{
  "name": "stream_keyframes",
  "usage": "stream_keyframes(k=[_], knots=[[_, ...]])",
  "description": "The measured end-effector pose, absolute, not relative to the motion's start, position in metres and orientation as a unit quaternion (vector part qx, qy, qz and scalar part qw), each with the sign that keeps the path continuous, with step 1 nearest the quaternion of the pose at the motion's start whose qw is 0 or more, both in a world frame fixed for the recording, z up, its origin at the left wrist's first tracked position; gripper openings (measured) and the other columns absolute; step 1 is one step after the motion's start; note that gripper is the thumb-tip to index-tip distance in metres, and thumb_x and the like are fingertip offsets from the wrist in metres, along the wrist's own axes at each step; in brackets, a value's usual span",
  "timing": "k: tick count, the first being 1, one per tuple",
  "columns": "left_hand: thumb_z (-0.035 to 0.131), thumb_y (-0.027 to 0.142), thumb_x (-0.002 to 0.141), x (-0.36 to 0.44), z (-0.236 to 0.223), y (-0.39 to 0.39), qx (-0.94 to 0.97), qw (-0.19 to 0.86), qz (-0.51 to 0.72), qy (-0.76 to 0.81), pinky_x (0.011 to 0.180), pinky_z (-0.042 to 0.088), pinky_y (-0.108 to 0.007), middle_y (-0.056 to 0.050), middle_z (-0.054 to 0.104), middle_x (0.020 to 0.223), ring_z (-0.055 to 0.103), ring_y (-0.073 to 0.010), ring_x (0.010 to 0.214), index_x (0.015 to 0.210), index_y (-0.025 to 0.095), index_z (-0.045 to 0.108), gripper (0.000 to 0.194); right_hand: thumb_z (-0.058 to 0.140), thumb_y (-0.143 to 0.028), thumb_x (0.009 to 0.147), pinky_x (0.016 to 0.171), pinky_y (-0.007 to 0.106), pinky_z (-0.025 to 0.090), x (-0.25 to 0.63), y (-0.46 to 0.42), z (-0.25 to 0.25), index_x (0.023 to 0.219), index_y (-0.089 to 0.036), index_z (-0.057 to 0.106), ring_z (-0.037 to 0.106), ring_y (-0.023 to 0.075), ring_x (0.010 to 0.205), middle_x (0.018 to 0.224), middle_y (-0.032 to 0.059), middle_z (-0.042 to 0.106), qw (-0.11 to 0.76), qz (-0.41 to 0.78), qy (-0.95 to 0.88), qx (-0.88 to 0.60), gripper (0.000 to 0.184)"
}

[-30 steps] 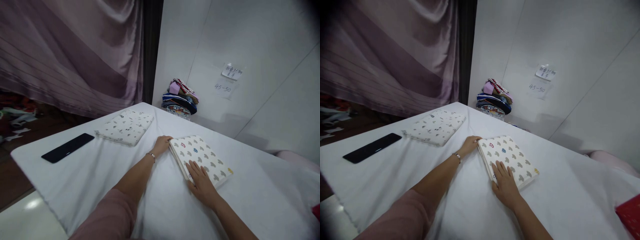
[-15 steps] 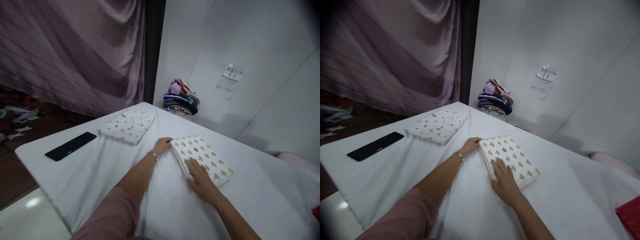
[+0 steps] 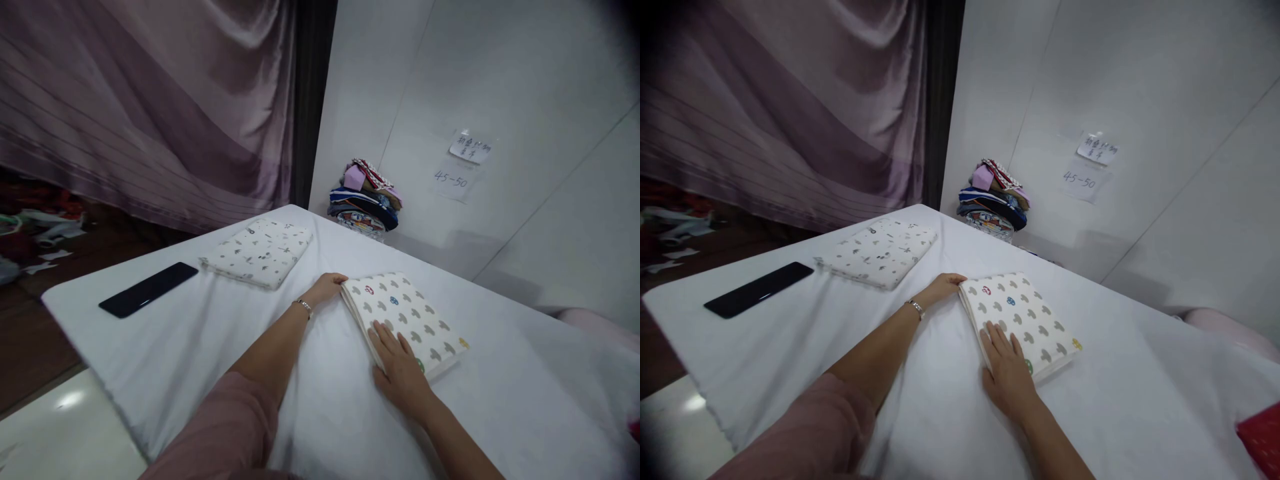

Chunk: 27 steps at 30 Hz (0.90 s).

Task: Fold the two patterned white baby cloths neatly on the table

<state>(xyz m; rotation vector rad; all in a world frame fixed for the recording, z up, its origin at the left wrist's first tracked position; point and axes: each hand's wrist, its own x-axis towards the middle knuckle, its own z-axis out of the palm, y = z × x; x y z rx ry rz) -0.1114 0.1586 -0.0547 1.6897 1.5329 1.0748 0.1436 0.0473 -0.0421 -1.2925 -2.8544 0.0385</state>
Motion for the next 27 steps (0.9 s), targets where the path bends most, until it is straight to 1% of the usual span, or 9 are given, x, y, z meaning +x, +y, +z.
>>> stream_keyframes(k=[3,6,9,11,15,18,21,24,27], knots=[[0.049,0.014,0.077,-0.101,-0.037,0.151,0.642,0.261,0.415,0.59,0.092,0.044,-0.031,-0.008,0.062,0.116,0.058,-0.0193,0.104,0.11,0.015,0.062,0.036,0.038,-0.015,0.074,0.11,0.044,0.013,0.143,0.047,-0.043,0.143,-0.02,0.021,0.006,0.0188,0.138,0.151,0.001,0.008,0.008,0.007,-0.911,-0.413,0.072],[0.052,0.024,0.08,-0.076,-0.029,0.141,0.689,0.213,0.409,0.56,0.109,0.024,-0.038,-0.003,0.055,0.127,0.043,-0.0198,0.122,0.112,0.023,0.06,0.033,0.039,-0.014,0.073,0.11,0.045,0.015,0.142,0.047,-0.042,0.143,-0.018,0.023,0.009,0.0199,0.138,0.15,0.0026,0.009,0.006,0.0,-0.91,-0.414,0.072],[0.051,0.034,0.083,-0.054,-0.036,0.133,0.773,0.138,0.329,0.525,0.111,0.01,-0.047,0.0,0.047,0.135,0.03,-0.0223,0.131,0.113,0.026,0.057,0.032,0.04,-0.016,0.075,0.11,0.046,0.017,0.144,0.044,-0.044,0.142,-0.017,0.024,0.011,0.0211,0.137,0.15,0.0046,0.012,0.019,-0.011,-0.914,-0.405,0.069],[0.045,0.037,0.086,-0.049,-0.044,0.13,0.798,0.092,0.272,0.53,0.109,0.012,-0.052,-0.002,0.043,0.138,0.027,-0.0234,0.132,0.117,0.026,0.053,0.033,0.041,-0.018,0.078,0.11,0.047,0.018,0.148,0.041,-0.047,0.142,-0.016,0.027,0.013,0.0222,0.137,0.15,0.0065,0.015,0.038,-0.018,-0.918,-0.394,0.066],[0.038,0.039,0.089,-0.051,-0.054,0.13,0.801,0.056,0.246,0.542,0.109,0.015,-0.052,-0.001,0.039,0.141,0.025,-0.0229,0.133,0.121,0.027,0.047,0.035,0.045,-0.025,0.082,0.109,0.047,0.019,0.162,0.028,-0.05,0.14,-0.014,0.03,0.014,0.025,0.136,0.149,0.0098,0.018,0.066,0.0,-0.923,-0.378,0.061],[0.038,0.037,0.089,-0.052,-0.054,0.131,0.801,0.048,0.244,0.544,0.109,0.015,-0.052,-0.001,0.039,0.14,0.025,-0.023,0.133,0.121,0.027,0.047,0.034,0.046,-0.036,0.086,0.109,0.048,0.02,0.17,0.025,-0.035,0.141,-0.018,0.03,0.016,0.0264,0.136,0.148,0.0096,0.02,0.059,0.072,-0.925,-0.368,0.06],[0.04,0.034,0.088,-0.05,-0.053,0.131,0.797,0.049,0.245,0.55,0.109,0.015,-0.051,-0.002,0.04,0.14,0.026,-0.0229,0.133,0.121,0.026,0.047,0.035,0.038,-0.045,0.09,0.108,0.045,0.024,0.171,0.044,-0.012,0.139,-0.023,0.034,0.022,0.0237,0.135,0.147,0.0066,0.025,0.082,0.142,-0.912,-0.377,0.053],[0.042,0.034,0.087,-0.049,-0.051,0.132,0.795,0.061,0.245,0.552,0.109,0.013,-0.05,-0.003,0.039,0.14,0.025,-0.0231,0.133,0.12,0.027,0.049,0.035,0.035,-0.048,0.091,0.109,0.043,0.022,0.173,0.088,-0.002,0.137,-0.021,0.037,0.019,0.0222,0.136,0.147,0.0066,0.025,0.146,0.108,-0.88,-0.439,0.053],[0.043,0.033,0.087,-0.05,-0.05,0.132,0.794,0.077,0.248,0.549,0.109,0.013,-0.05,-0.003,0.039,0.141,0.025,-0.0238,0.133,0.12,0.027,0.049,0.035,0.037,-0.046,0.09,0.109,0.047,0.017,0.184,0.133,-0.014,0.138,-0.016,0.034,0.013,0.0243,0.137,0.149,0.0097,0.02,0.128,0.034,-0.838,-0.53,0.057]])
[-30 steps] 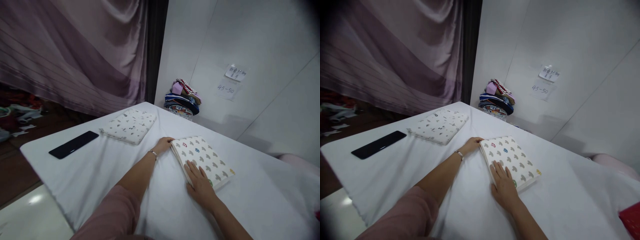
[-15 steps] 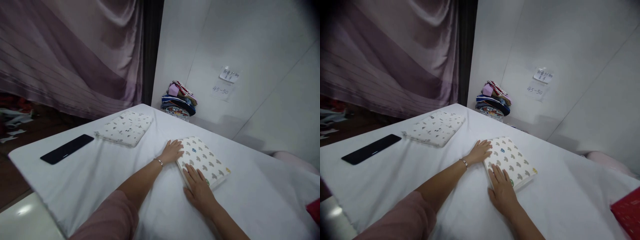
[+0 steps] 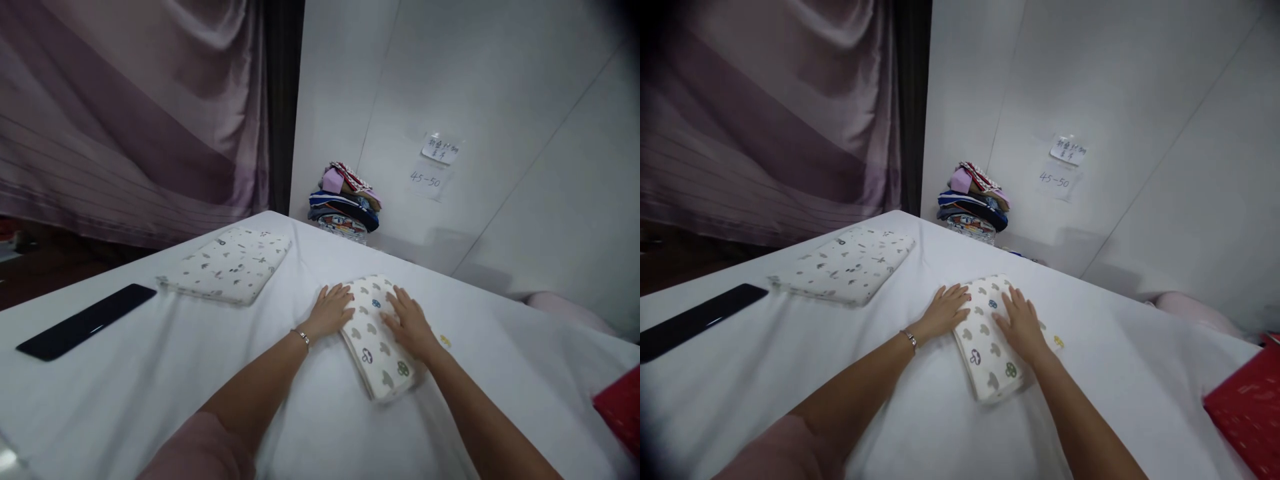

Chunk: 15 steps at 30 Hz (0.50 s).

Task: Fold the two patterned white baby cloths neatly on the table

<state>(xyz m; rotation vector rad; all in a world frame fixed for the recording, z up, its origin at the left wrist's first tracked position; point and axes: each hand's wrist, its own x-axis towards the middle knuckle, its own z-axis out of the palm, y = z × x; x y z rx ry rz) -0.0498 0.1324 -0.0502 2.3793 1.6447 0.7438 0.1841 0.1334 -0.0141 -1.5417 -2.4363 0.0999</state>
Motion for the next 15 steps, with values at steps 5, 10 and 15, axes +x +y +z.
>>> stream_keyframes(k=[5,10,15], knots=[[0.044,0.032,0.086,-0.05,-0.051,0.133,0.791,0.094,0.258,0.546,0.11,0.01,-0.048,-0.003,0.039,0.141,0.024,-0.0229,0.134,0.122,0.027,0.048,0.036,0.03,-0.047,0.091,0.106,0.046,0.021,0.205,0.163,-0.046,0.14,-0.016,0.03,0.018,0.0241,0.136,0.148,0.0076,0.021,0.047,0.034,-0.792,-0.608,0.057],[0.048,0.033,0.084,-0.05,-0.049,0.137,0.784,0.123,0.275,0.542,0.11,0.01,-0.047,-0.002,0.041,0.139,0.026,-0.0228,0.133,0.118,0.028,0.052,0.034,0.031,-0.051,0.089,0.108,0.042,0.022,0.213,0.166,-0.04,0.139,-0.016,0.033,0.021,0.0233,0.135,0.148,0.0076,0.024,0.067,0.093,-0.794,-0.597,0.061],[0.047,0.041,0.084,-0.066,-0.045,0.145,0.662,0.202,0.363,0.625,0.105,0.026,-0.033,-0.006,0.047,0.133,0.039,-0.0211,0.124,0.119,0.02,0.054,0.041,0.034,-0.055,0.086,0.105,0.038,0.028,0.234,0.177,-0.028,0.138,-0.009,0.033,0.038,0.0263,0.126,0.14,0.0137,0.039,0.066,0.132,-0.753,-0.641,0.07]])
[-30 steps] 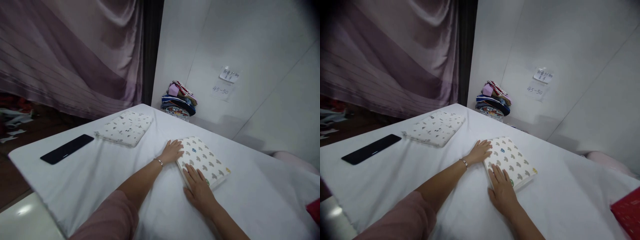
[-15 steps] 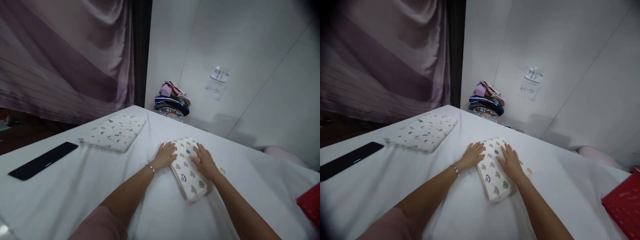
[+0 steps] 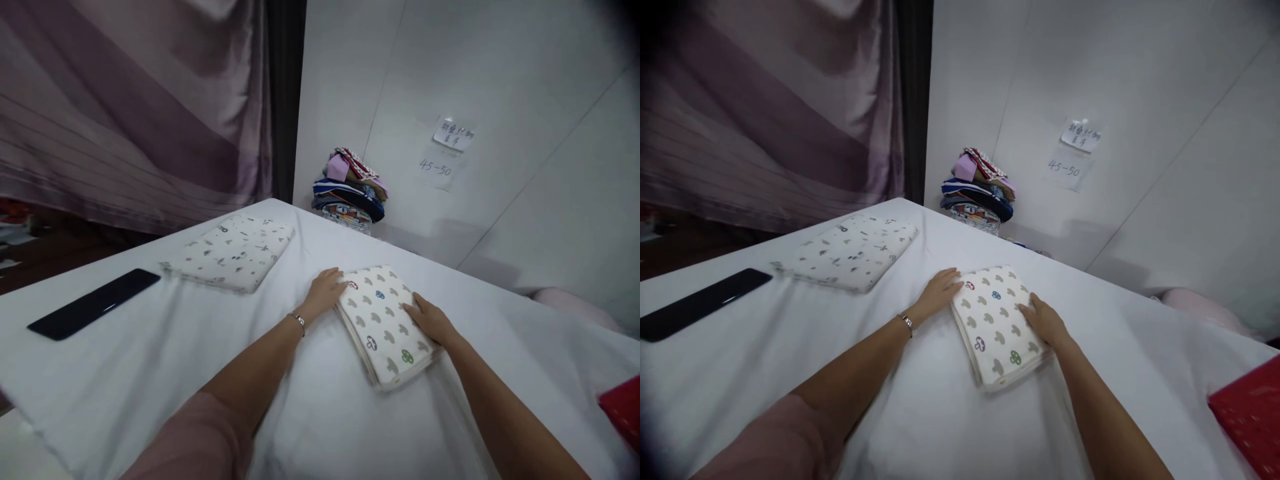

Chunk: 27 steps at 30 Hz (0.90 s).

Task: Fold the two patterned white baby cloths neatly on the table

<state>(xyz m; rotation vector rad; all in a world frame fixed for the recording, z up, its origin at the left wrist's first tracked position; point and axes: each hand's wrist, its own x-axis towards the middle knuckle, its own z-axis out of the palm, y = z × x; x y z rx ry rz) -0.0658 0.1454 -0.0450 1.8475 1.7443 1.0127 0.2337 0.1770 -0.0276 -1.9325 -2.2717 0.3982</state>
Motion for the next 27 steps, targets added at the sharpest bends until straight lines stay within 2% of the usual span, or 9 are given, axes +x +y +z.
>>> stream_keyframes(k=[3,6,9,13,17,19,23,27], knots=[[0.052,0.047,0.079,-0.077,-0.046,0.148,0.606,0.225,0.363,0.671,0.095,0.036,-0.035,-0.012,0.059,0.115,0.052,-0.0256,0.107,0.114,0.015,0.057,0.048,0.036,-0.062,0.082,0.102,0.04,0.031,0.244,0.179,-0.027,0.137,-0.007,0.035,0.041,0.0296,0.123,0.136,0.0164,0.043,0.036,0.136,-0.728,-0.671,0.078],[0.056,0.05,0.075,-0.08,-0.048,0.148,0.585,0.259,0.369,0.674,0.09,0.039,-0.034,-0.01,0.064,0.104,0.055,-0.0264,0.099,0.105,0.016,0.061,0.046,0.033,-0.069,0.08,0.097,0.043,0.035,0.249,0.175,-0.029,0.137,-0.011,0.035,0.044,0.0311,0.12,0.133,0.0166,0.046,0.019,0.139,-0.71,-0.69,0.082],[0.056,0.05,0.076,-0.078,-0.047,0.147,0.569,0.306,0.398,0.651,0.089,0.04,-0.031,-0.01,0.062,0.111,0.055,-0.0241,0.102,0.113,0.017,0.057,0.049,0.027,-0.071,0.08,0.092,0.045,0.038,0.252,0.163,-0.033,0.135,-0.013,0.037,0.048,0.0323,0.116,0.129,0.0164,0.05,0.009,0.126,-0.695,-0.708,0.081],[0.045,0.042,0.086,-0.071,-0.048,0.148,0.551,0.378,0.447,0.595,0.088,0.043,-0.025,-0.011,0.05,0.131,0.053,-0.0186,0.111,0.131,0.016,0.041,0.053,0.024,-0.067,0.082,0.09,0.047,0.039,0.26,0.13,-0.04,0.133,-0.01,0.04,0.049,0.0341,0.115,0.127,0.0197,0.051,0.01,0.107,-0.685,-0.721,0.079],[0.05,0.03,0.084,-0.066,-0.053,0.15,0.533,0.424,0.463,0.567,0.085,0.046,-0.024,-0.013,0.04,0.139,0.052,-0.0181,0.113,0.133,0.016,0.037,0.054,0.026,-0.066,0.082,0.089,0.044,0.041,0.267,0.077,-0.044,0.137,-0.008,0.032,0.053,0.0322,0.112,0.126,0.0192,0.052,0.014,0.129,-0.678,-0.724,0.08],[0.051,0.028,0.083,-0.065,-0.055,0.151,0.523,0.437,0.46,0.569,0.082,0.047,-0.024,-0.014,0.047,0.134,0.056,-0.0171,0.106,0.13,0.015,0.041,0.05,0.026,-0.068,0.081,0.086,0.042,0.043,0.269,0.05,-0.044,0.14,-0.008,0.025,0.058,0.031,0.104,0.117,0.0183,0.059,0.014,0.164,-0.669,-0.725,0.084],[0.051,0.03,0.082,-0.063,-0.053,0.148,0.509,0.455,0.432,0.589,0.065,0.05,-0.023,-0.01,0.066,0.103,0.064,-0.0137,0.076,0.113,0.014,0.054,0.035,0.027,-0.069,0.08,0.079,0.041,0.046,0.277,0.018,-0.039,0.144,-0.012,0.018,0.063,0.03,0.091,0.098,0.0146,0.067,0.021,0.199,-0.649,-0.734,0.086],[0.053,0.036,0.079,-0.057,-0.043,0.134,0.51,0.463,0.401,0.604,0.052,0.046,-0.022,-0.006,0.068,0.086,0.059,-0.011,0.058,0.086,0.014,0.062,0.024,0.033,-0.068,0.079,0.077,0.041,0.048,0.286,0.024,-0.027,0.144,-0.02,0.018,0.063,0.0274,0.089,0.11,0.0116,0.062,0.066,0.169,-0.66,-0.729,0.082]])
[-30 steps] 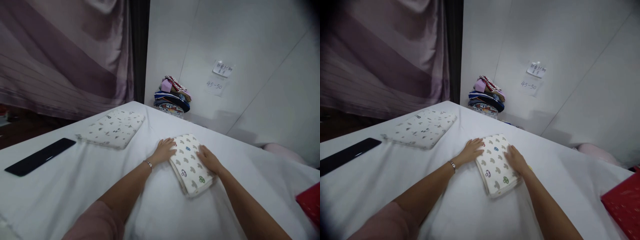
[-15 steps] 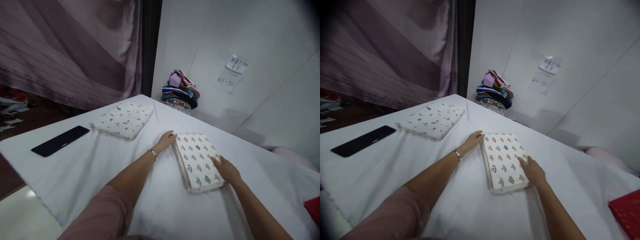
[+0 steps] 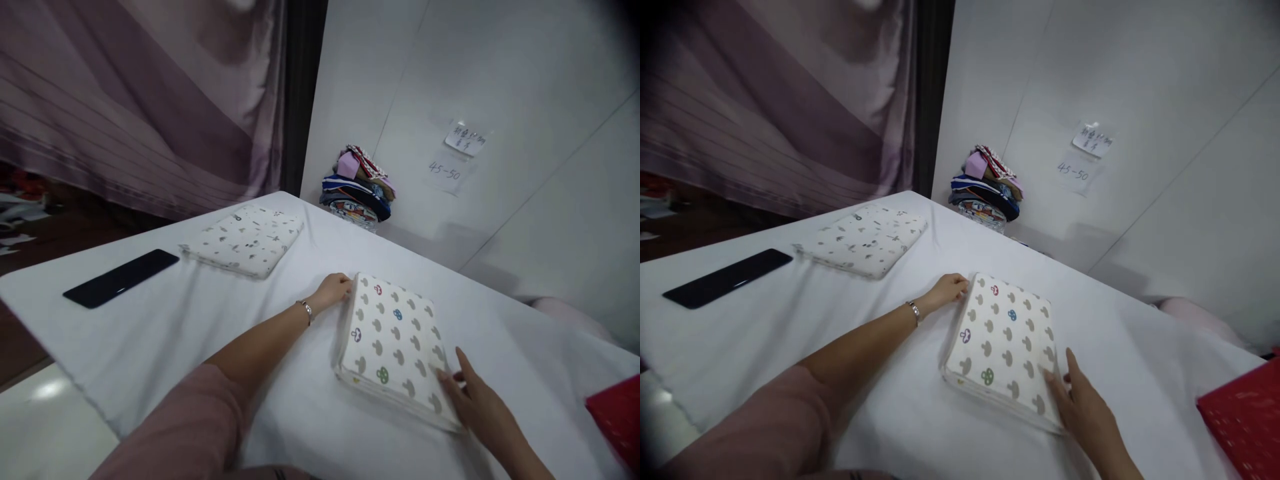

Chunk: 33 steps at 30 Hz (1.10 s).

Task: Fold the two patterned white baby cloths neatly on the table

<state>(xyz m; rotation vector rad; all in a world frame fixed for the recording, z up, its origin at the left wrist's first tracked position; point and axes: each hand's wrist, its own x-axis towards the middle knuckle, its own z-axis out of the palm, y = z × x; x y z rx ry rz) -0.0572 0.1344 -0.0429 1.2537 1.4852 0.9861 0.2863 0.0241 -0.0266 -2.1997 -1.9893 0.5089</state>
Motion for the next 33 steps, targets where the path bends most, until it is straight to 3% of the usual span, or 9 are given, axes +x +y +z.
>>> stream_keyframes(k=[3,7,11,17,21,26,33], knots=[[0.053,0.042,0.079,-0.05,-0.035,0.114,0.517,0.464,0.384,0.608,0.049,0.045,-0.022,-0.005,0.067,0.079,0.058,-0.0118,0.055,0.082,0.015,0.062,0.029,0.034,-0.064,0.08,0.083,0.042,0.047,0.282,0.041,-0.016,0.143,-0.022,0.021,0.054,0.0279,0.107,0.132,0.0104,0.047,0.126,0.112,-0.701,-0.693,0.076],[0.057,0.045,0.075,-0.04,-0.032,0.082,0.52,0.466,0.365,0.616,0.046,0.043,-0.021,-0.004,0.066,0.076,0.058,-0.0132,0.055,0.092,0.016,0.06,0.034,0.034,-0.057,0.085,0.1,0.043,0.036,0.254,0.06,-0.013,0.141,-0.019,0.025,0.031,0.0272,0.13,0.146,0.0081,0.027,0.178,0.066,-0.778,-0.598,0.068],[0.059,0.04,0.072,-0.033,-0.033,0.058,0.55,0.431,0.363,0.616,0.055,0.045,-0.022,-0.003,0.066,0.084,0.061,-0.0162,0.069,0.094,0.018,0.062,0.031,0.032,-0.05,0.089,0.108,0.045,0.023,0.222,0.067,-0.031,0.141,-0.018,0.027,0.018,0.0249,0.136,0.148,0.008,0.023,0.121,0.043,-0.844,-0.52,0.062],[0.054,0.029,0.074,-0.032,-0.025,0.028,0.59,0.424,0.365,0.582,0.059,0.043,-0.023,-0.002,0.067,0.088,0.06,-0.0173,0.073,0.107,0.022,0.059,0.034,0.028,-0.05,0.091,0.109,0.048,0.018,0.217,0.068,-0.053,0.139,-0.021,0.033,0.016,0.0234,0.136,0.148,0.0063,0.024,0.039,0.024,-0.868,-0.495,0.056],[0.046,0.04,0.081,-0.032,-0.021,0.012,0.621,0.397,0.351,0.578,0.055,0.039,-0.025,-0.001,0.065,0.079,0.057,-0.0172,0.066,0.103,0.022,0.058,0.031,0.029,-0.049,0.091,0.108,0.046,0.021,0.21,0.075,-0.032,0.14,-0.021,0.031,0.017,0.0242,0.136,0.148,0.0074,0.023,0.06,0.045,-0.871,-0.486,0.057],[0.038,0.043,0.086,-0.029,-0.015,0.005,0.647,0.353,0.291,0.61,0.058,0.038,-0.026,-0.004,0.063,0.081,0.058,-0.0202,0.071,0.109,0.022,0.051,0.034,0.028,-0.052,0.091,0.109,0.048,0.016,0.164,0.099,-0.006,0.143,-0.021,0.022,0.012,0.0231,0.137,0.149,0.0064,0.017,0.107,0.055,-0.889,-0.441,0.061],[0.024,0.037,0.09,-0.027,-0.017,0.0,0.687,0.29,0.185,0.64,0.064,0.039,-0.032,-0.011,0.065,0.089,0.061,-0.0259,0.078,0.115,0.017,0.046,0.038,0.029,-0.045,0.093,0.11,0.046,0.014,0.12,0.118,-0.047,0.14,-0.018,0.032,0.017,0.0228,0.136,0.147,0.0086,0.022,0.107,0.041,-0.916,-0.385,0.054]])
